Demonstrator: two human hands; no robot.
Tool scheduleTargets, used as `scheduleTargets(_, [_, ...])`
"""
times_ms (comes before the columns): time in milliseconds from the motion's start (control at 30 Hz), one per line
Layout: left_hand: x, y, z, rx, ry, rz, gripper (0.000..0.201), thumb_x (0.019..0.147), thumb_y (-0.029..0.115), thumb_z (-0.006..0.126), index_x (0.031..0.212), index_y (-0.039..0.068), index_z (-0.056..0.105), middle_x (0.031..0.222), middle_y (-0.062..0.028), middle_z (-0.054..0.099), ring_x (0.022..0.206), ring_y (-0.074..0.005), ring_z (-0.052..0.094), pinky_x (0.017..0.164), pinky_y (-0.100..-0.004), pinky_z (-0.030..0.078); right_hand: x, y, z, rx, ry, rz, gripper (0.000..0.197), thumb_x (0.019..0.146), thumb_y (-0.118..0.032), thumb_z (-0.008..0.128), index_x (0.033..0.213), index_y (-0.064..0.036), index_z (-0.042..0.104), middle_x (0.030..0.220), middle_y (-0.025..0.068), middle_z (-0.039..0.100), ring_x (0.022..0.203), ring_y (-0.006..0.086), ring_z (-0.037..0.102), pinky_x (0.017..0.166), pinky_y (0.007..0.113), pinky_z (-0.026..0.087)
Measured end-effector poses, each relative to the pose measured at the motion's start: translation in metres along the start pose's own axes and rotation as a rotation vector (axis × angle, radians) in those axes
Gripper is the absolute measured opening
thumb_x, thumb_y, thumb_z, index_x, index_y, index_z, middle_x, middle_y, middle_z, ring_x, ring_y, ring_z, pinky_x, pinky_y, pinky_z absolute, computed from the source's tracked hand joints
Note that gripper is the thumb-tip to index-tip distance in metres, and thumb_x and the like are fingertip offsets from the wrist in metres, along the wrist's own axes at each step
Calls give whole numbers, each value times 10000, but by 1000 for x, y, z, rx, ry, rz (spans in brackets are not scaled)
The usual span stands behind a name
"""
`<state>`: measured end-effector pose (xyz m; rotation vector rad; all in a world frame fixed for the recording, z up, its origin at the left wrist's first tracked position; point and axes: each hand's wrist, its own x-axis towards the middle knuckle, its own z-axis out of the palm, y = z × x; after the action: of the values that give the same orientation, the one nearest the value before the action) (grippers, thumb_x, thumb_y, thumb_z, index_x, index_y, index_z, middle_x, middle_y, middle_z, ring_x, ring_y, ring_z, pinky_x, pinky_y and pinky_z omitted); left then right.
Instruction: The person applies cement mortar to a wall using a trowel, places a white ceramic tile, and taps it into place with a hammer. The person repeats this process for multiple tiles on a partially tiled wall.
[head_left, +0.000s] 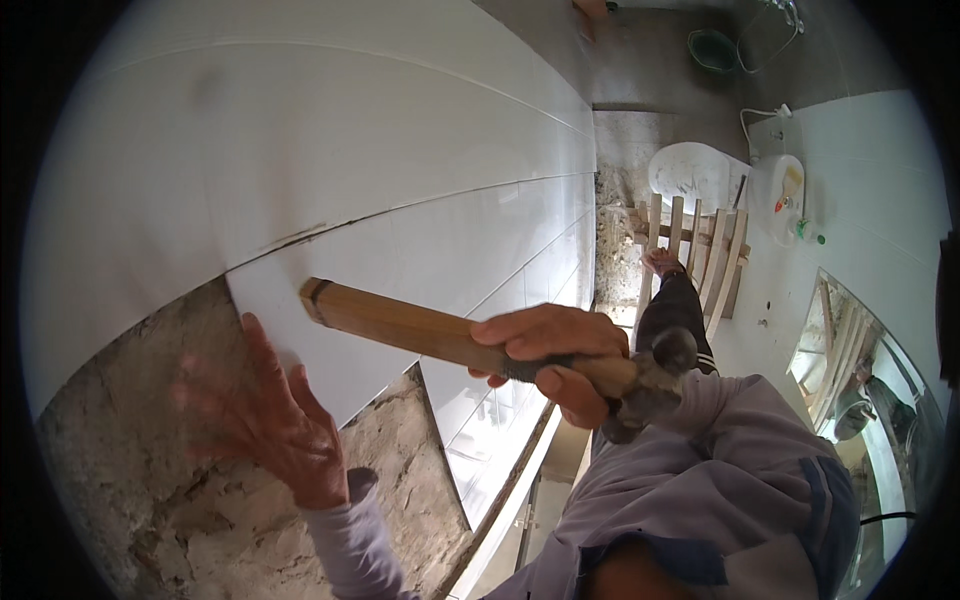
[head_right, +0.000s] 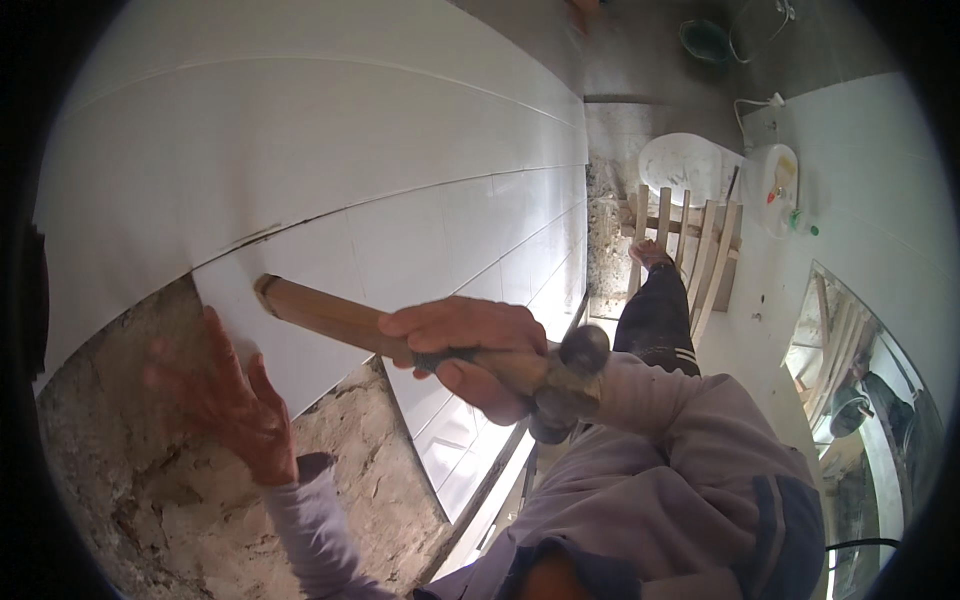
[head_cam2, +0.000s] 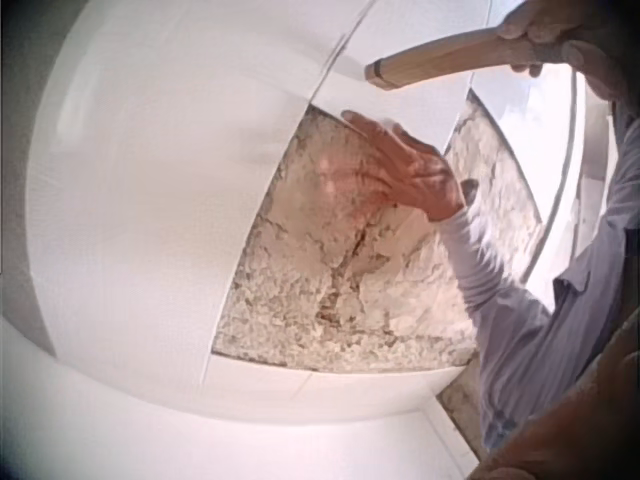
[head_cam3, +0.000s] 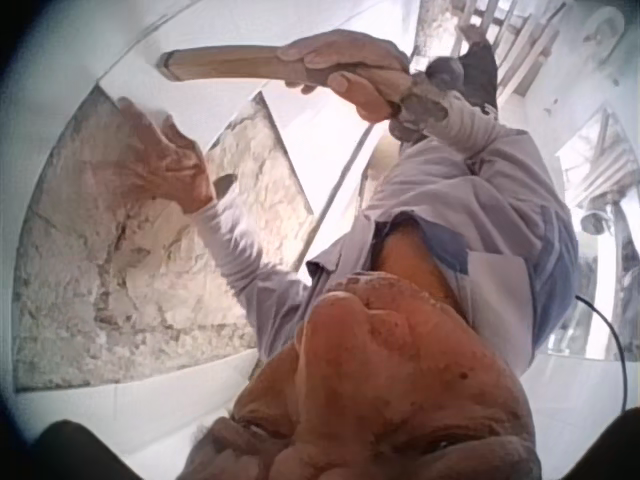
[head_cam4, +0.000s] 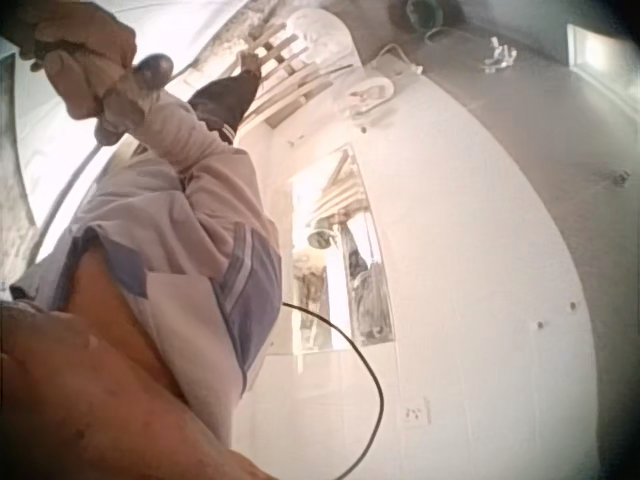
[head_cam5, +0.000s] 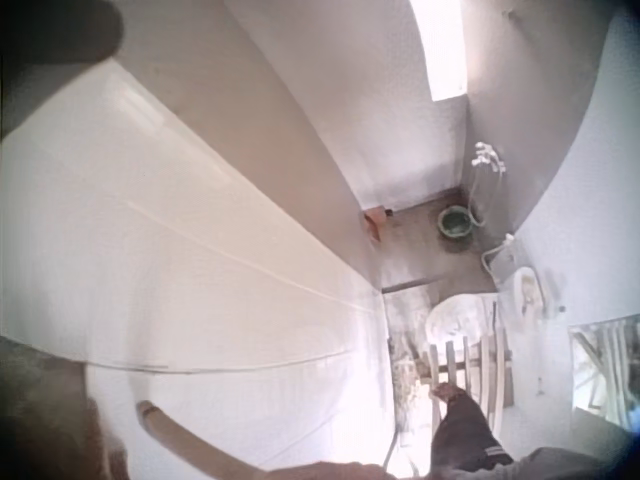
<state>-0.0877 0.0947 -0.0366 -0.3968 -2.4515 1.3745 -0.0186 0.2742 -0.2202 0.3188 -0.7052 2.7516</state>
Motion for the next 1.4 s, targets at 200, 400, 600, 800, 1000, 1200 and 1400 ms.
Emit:
scheduleTargets(200, [42, 15, -14, 202, -384, 457, 939, 790, 691, 378, 1494, 109, 157, 1551, -104, 169, 1441, -242, 125, 1128, -606, -13, -12, 6, -8, 13, 110, 64, 238, 905, -98, 552, 1108, 25, 570, 1194, 247, 576, 930, 280, 671, 702, 309, 590])
scheduleTargets(400, [59, 10, -15, 45, -394, 521, 973, 766, 633, 472, 1483, 52, 161, 1544, -128, 178, 1437, -270, 135, 1154, -568, 50, -18, 17, -21, 54, 138, 74, 253, 933, -159, 541, 1097, 32, 558, 1206, 266, 550, 930, 307, 668, 710, 335, 592])
scheduleTargets(600, [60, 16, -16, -187, -364, 499, 1109, 552, 211, 826, 1445, -23, 212, 1516, -185, 225, 1425, -320, 157, 1183, -448, 149, -20, 24, -22, 132, 204, 86, 264, 940, -167, 529, 1107, 37, 540, 1210, 276, 537, 936, 320, 665, 709, 333, 588])
scheduleTargets(800, [62, 8, -10, 5, -347, 616, 927, 862, 702, 192, 1458, -7, 200, 1513, -202, 206, 1409, -355, 186, 1156, -493, 180, -20, 26, -26, 109, 188, 70, 269, 941, -163, 525, 1135, 24, 527, 1217, 277, 532, 921, 316, 668, 702, 331, 586])
scheduleTargets(1000, [65, 16, -20, -102, -409, 554, 1101, 583, 219, 829, 1449, -23, 194, 1517, -196, 206, 1419, -337, 165, 1170, -454, 202, -20, 26, -33, 119, 193, 81, 255, 947, -139, 507, 1146, 19, 524, 1217, 273, 534, 928, 310, 664, 711, 333, 584])
scheduleTargets(1200, [65, 13, -17, -85, -391, 588, 1079, 609, 238, 808, 1451, -24, 186, 1513, -201, 210, 1415, -349, 174, 1171, -458, 200, -19, 29, -33, 96, 219, 91, 257, 943, -141, 514, 1147, 13, 534, 1218, 268, 536, 943, 304, 660, 717, 338, 583])
scheduleTargets(1400, [65, 13, -16, -70, -410, 594, 1054, 625, 254, 782, 1449, -29, 189, 1511, -215, 204, 1413, -364, 174, 1166, -470, 207, -19, 33, -34, 150, 234, 78, 260, 943, -148, 512, 1142, 18, 535, 1218, 265, 536, 949, 310, 660, 720, 337, 584])
